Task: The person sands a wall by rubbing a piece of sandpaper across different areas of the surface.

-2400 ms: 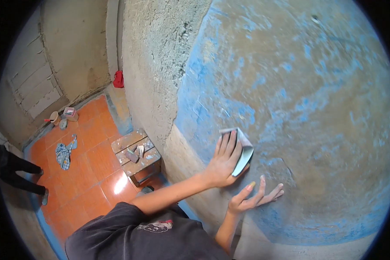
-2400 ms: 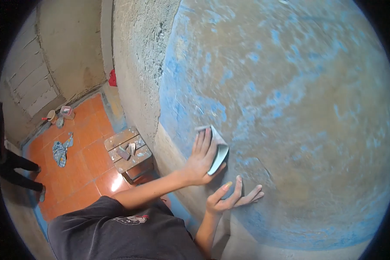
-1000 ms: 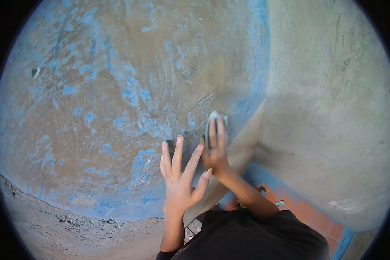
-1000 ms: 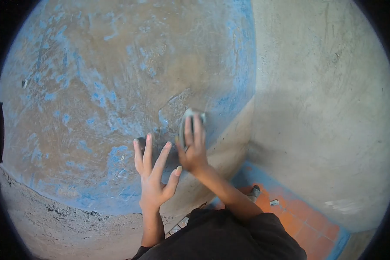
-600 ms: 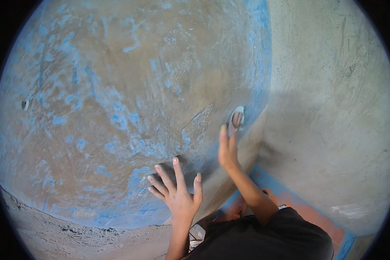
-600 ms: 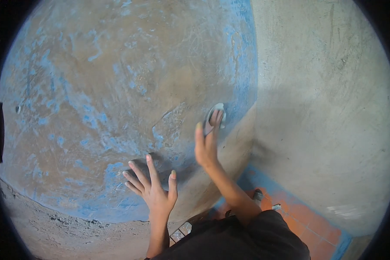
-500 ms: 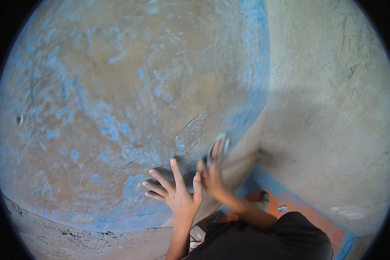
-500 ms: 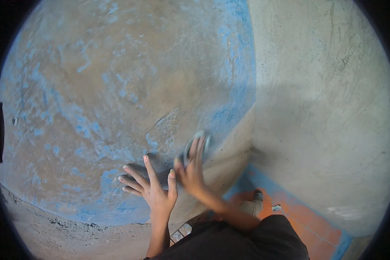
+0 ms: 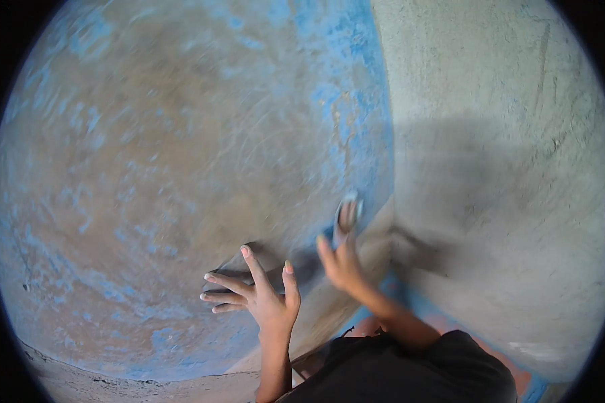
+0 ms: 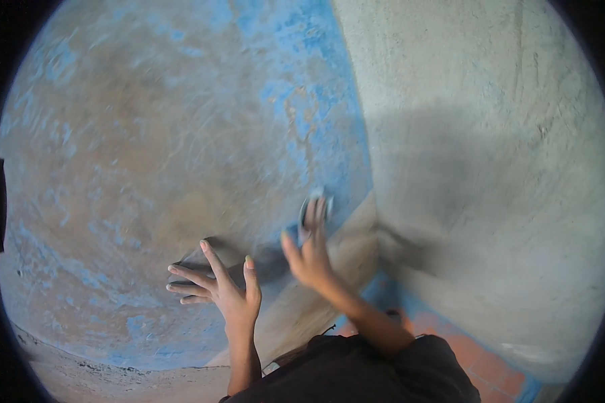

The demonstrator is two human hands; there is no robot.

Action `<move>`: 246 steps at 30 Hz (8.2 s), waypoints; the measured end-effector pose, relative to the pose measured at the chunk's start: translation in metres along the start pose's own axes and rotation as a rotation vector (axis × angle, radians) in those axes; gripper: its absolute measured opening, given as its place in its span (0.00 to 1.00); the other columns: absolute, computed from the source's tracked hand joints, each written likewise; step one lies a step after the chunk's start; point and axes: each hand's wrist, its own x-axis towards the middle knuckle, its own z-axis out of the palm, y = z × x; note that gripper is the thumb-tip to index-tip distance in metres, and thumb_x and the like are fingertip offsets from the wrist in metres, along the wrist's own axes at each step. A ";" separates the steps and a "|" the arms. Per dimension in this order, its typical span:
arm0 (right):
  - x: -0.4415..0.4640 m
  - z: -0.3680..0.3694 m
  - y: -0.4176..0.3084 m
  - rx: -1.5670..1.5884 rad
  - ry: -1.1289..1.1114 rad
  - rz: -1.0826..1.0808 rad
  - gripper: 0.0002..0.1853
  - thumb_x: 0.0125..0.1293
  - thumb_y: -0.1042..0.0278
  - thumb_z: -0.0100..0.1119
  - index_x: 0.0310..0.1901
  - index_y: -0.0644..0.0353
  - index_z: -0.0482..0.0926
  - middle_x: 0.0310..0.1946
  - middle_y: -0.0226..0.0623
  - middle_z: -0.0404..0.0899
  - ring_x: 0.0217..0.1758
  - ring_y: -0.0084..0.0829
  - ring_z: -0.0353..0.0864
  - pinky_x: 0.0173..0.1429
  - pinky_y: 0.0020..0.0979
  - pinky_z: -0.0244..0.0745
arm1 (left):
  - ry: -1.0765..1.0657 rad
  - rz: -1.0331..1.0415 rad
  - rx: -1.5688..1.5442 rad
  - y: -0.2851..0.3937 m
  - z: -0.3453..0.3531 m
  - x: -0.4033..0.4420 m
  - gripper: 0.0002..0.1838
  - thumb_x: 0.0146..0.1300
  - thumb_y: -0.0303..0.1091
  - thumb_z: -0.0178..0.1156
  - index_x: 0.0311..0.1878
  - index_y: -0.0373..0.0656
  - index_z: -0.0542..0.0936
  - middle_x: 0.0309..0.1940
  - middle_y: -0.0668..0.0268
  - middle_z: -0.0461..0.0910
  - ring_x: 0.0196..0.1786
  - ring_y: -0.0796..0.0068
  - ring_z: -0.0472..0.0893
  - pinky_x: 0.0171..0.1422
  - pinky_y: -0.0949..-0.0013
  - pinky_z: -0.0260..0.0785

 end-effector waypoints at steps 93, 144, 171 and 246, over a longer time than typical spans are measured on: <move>-0.108 0.132 -0.163 -0.264 -0.430 -0.681 0.45 0.54 0.49 0.65 0.74 0.52 0.65 0.72 0.62 0.57 0.76 0.66 0.54 0.76 0.66 0.43 | 0.173 -0.334 0.015 -0.221 -0.129 -0.129 0.29 0.75 0.45 0.50 0.76 0.47 0.66 0.80 0.43 0.43 0.80 0.29 0.37 0.76 0.29 0.31; 0.018 0.016 0.007 0.084 0.152 -0.047 0.33 0.77 0.63 0.45 0.76 0.71 0.50 0.78 0.66 0.38 0.82 0.63 0.37 0.80 0.58 0.36 | -0.047 -0.224 -0.261 -0.014 -0.004 -0.058 0.45 0.74 0.49 0.51 0.81 0.41 0.39 0.74 0.32 0.12 0.73 0.21 0.14 0.68 0.20 0.17; 0.013 -0.025 0.119 -0.109 -0.111 -0.268 0.37 0.75 0.55 0.50 0.78 0.63 0.51 0.77 0.68 0.39 0.79 0.73 0.38 0.77 0.67 0.37 | -0.019 -0.187 -0.159 0.088 0.070 -0.039 0.40 0.71 0.43 0.58 0.80 0.42 0.53 0.79 0.36 0.25 0.80 0.32 0.23 0.78 0.35 0.25; -0.158 0.118 -0.037 -0.239 -0.206 -0.438 0.40 0.57 0.60 0.64 0.74 0.52 0.65 0.74 0.61 0.56 0.77 0.62 0.55 0.79 0.58 0.47 | -0.047 -0.201 -0.169 -0.169 -0.094 -0.124 0.44 0.71 0.48 0.57 0.82 0.46 0.46 0.73 0.28 0.14 0.74 0.20 0.16 0.68 0.19 0.22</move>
